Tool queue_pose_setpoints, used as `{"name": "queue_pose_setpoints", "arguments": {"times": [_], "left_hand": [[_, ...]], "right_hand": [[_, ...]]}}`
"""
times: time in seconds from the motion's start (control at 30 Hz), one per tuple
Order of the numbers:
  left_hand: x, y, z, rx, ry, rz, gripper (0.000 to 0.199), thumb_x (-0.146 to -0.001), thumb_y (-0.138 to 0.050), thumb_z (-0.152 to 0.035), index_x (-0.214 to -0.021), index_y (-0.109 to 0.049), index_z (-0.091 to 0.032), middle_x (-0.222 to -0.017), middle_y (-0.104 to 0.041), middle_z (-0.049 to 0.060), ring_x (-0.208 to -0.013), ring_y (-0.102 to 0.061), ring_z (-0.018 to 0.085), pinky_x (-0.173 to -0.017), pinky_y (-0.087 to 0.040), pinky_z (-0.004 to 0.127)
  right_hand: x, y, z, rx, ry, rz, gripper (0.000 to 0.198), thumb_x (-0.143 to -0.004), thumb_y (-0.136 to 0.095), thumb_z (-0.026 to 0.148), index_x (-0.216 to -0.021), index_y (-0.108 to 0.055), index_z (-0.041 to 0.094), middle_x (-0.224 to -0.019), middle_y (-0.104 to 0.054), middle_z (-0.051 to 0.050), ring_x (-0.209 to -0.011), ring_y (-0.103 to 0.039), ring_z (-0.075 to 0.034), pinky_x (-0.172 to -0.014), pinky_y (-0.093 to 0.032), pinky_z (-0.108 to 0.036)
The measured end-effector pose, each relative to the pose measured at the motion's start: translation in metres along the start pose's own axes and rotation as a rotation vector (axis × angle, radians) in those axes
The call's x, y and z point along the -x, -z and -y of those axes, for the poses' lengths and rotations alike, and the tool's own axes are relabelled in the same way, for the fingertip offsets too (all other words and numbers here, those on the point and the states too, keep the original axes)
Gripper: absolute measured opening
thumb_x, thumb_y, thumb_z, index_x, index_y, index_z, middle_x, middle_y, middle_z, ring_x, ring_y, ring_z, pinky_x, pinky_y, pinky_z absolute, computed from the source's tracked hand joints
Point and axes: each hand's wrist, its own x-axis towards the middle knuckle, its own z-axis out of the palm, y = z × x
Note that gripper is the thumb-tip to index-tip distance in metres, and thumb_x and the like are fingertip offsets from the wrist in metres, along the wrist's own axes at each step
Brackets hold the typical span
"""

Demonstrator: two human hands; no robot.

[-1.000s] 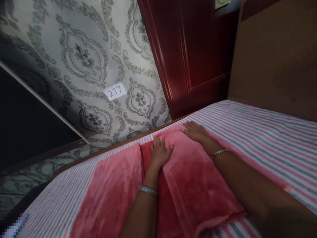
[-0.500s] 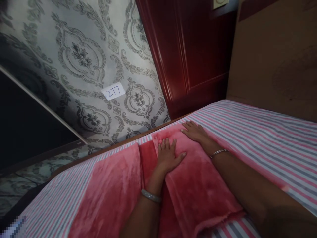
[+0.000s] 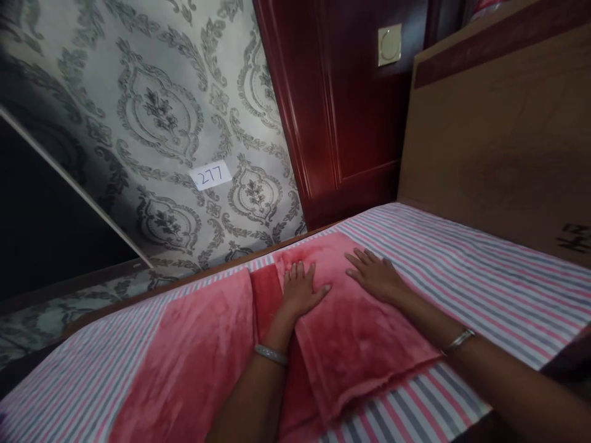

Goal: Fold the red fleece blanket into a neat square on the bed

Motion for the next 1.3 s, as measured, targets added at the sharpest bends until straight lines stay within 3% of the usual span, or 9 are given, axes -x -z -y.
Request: {"name": "queue_pose_setpoints", "arguments": {"times": [0.1, 0.33, 0.5, 0.63, 0.73, 0.93, 1.07, 1.3], "left_hand": [[-0.001, -0.001, 0.000, 0.004, -0.001, 0.004, 0.095, -0.087, -0.033, -0.081, -0.159, -0.029, -0.019, -0.167, -0.017, 0.018, -0.155, -0.008, 0.039, -0.124, -0.007, 0.057], [0.002, 0.015, -0.004, -0.006, 0.014, 0.044, 0.089, -0.090, -0.034, -0.076, -0.158, -0.030, -0.019, -0.167, -0.020, 0.018, -0.155, -0.011, 0.037, -0.123, -0.012, 0.057], [0.033, 0.028, -0.021, -0.047, -0.058, 0.052, 0.084, -0.091, -0.038, -0.072, -0.154, -0.037, -0.016, -0.163, -0.030, 0.022, -0.152, -0.022, 0.040, -0.121, -0.017, 0.061], [0.082, 0.011, -0.025, -0.052, -0.187, 0.008, 0.089, -0.088, -0.045, -0.074, -0.157, -0.031, -0.019, -0.165, -0.024, 0.019, -0.154, -0.017, 0.039, -0.122, -0.018, 0.062], [0.105, -0.004, -0.021, -0.053, -0.205, -0.016, 0.089, -0.090, -0.045, -0.072, -0.159, -0.026, -0.019, -0.167, -0.017, 0.020, -0.155, -0.010, 0.038, -0.122, -0.015, 0.064], [0.106, -0.010, -0.017, -0.057, -0.188, -0.043, 0.087, -0.091, -0.046, -0.071, -0.159, -0.026, -0.020, -0.167, -0.016, 0.019, -0.155, -0.008, 0.036, -0.123, -0.012, 0.064], [0.103, -0.011, -0.017, -0.054, -0.185, -0.048, 0.087, -0.091, -0.047, -0.070, -0.159, -0.026, -0.021, -0.168, -0.016, 0.018, -0.156, -0.007, 0.036, -0.123, -0.013, 0.062], [0.104, -0.008, -0.019, -0.056, -0.182, -0.048, 0.088, -0.091, -0.046, -0.071, -0.159, -0.027, -0.019, -0.167, -0.015, 0.020, -0.155, -0.008, 0.036, -0.123, -0.013, 0.061]], "right_hand": [[0.016, -0.011, -0.001, 0.001, -0.026, -0.048, 0.064, -0.100, -0.022, 0.058, -0.155, -0.039, 0.032, -0.164, -0.028, -0.003, -0.150, -0.026, -0.032, -0.112, -0.036, -0.062], [0.013, -0.012, 0.003, -0.011, 0.002, -0.135, 0.062, -0.099, -0.025, 0.059, -0.152, -0.044, 0.032, -0.160, -0.036, -0.005, -0.146, -0.035, -0.033, -0.109, -0.041, -0.060], [0.013, -0.009, 0.003, -0.037, -0.012, -0.096, 0.064, -0.099, -0.024, 0.059, -0.154, -0.041, 0.032, -0.162, -0.033, -0.005, -0.147, -0.032, -0.035, -0.110, -0.038, -0.063], [0.015, -0.006, 0.005, -0.050, -0.018, -0.071, 0.065, -0.099, -0.022, 0.059, -0.156, -0.038, 0.031, -0.164, -0.029, -0.004, -0.149, -0.028, -0.034, -0.113, -0.035, -0.063], [0.017, 0.000, 0.008, -0.053, -0.032, -0.030, 0.066, -0.099, -0.022, 0.058, -0.157, -0.036, 0.030, -0.165, -0.025, -0.003, -0.150, -0.025, -0.033, -0.116, -0.031, -0.062], [0.019, 0.026, 0.015, -0.107, -0.062, 0.097, 0.069, -0.098, -0.024, 0.058, -0.158, -0.034, 0.027, -0.165, -0.023, -0.005, -0.151, -0.022, -0.033, -0.118, -0.029, -0.060], [0.047, 0.033, 0.012, -0.082, -0.062, 0.094, 0.072, -0.097, -0.020, 0.064, -0.159, -0.033, 0.029, -0.164, -0.024, -0.005, -0.152, -0.019, -0.035, -0.116, -0.027, -0.065], [0.107, 0.008, 0.004, 0.037, 0.019, -0.024, 0.072, -0.096, -0.023, 0.066, -0.158, -0.034, 0.031, -0.165, -0.023, -0.003, -0.153, -0.015, -0.032, -0.119, -0.025, -0.060]]}}
